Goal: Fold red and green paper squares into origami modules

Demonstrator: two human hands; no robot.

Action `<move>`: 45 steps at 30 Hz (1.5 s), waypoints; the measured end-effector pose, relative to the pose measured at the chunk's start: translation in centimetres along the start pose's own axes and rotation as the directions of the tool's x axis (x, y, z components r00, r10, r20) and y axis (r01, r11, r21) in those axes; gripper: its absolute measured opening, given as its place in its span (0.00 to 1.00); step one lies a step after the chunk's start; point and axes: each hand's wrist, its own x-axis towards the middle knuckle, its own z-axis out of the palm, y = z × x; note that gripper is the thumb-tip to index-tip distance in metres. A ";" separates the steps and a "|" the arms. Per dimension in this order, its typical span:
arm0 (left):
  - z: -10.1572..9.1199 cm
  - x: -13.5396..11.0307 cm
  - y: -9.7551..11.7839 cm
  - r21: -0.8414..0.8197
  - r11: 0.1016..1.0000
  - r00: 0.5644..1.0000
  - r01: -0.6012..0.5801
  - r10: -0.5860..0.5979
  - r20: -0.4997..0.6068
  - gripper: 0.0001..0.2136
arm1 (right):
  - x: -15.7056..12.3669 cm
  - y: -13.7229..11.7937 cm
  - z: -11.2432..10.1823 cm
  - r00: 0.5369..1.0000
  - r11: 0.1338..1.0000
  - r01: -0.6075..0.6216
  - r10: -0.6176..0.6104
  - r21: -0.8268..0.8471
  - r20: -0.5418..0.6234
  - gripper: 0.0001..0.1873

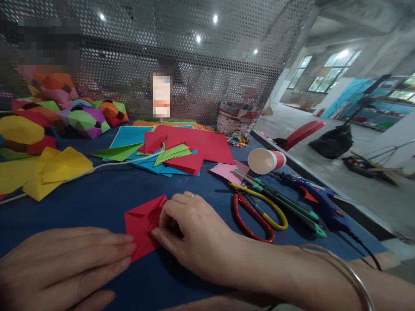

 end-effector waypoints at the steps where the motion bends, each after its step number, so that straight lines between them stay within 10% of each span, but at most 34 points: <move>1: -0.1 0.0 0.0 -0.006 1.000 1.000 -0.001 0.001 0.003 0.14 | 0.0 0.0 0.0 1.000 1.000 0.001 -0.001 -0.007 -0.002 0.11; 16: 0.5 2.2 -0.9 0.022 0.978 0.978 -0.210 0.210 -0.015 0.17 | 0.3 -0.3 -0.4 0.999 1.000 -0.021 0.021 0.009 0.037 0.16; 45: 0.3 -0.1 -1.3 0.114 0.979 0.984 -0.172 0.166 0.057 0.15 | 0.1 0.4 -3.1 0.969 0.984 -0.172 0.176 -0.040 0.173 0.16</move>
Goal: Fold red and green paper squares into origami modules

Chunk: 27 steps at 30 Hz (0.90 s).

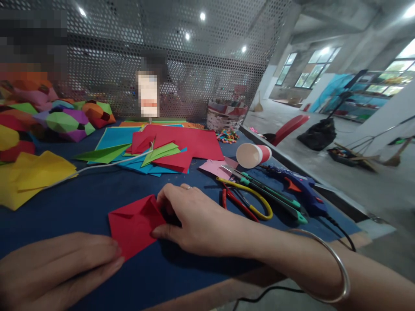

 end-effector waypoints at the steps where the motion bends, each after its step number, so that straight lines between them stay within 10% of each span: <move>1: -0.2 0.3 0.0 -0.016 1.000 1.000 -0.010 0.010 -0.003 0.15 | 0.0 0.0 0.0 1.000 1.000 0.011 -0.011 -0.004 -0.005 0.16; 8: -1.1 2.9 -1.0 -0.290 0.945 0.986 0.148 -0.164 -0.029 0.09 | 0.3 0.5 1.4 0.980 0.987 0.154 -0.158 -0.038 -0.122 0.14; 14: 0.5 3.4 -3.1 -0.423 0.690 0.783 0.587 -0.617 0.081 0.12 | 0.5 0.8 2.4 0.929 0.957 0.285 -0.290 -0.056 -0.230 0.11; 27: -0.3 6.0 -6.4 -0.620 0.434 0.717 0.653 -0.619 0.322 0.12 | 3.6 -0.9 2.2 0.902 0.923 0.288 -0.172 0.255 -0.397 0.10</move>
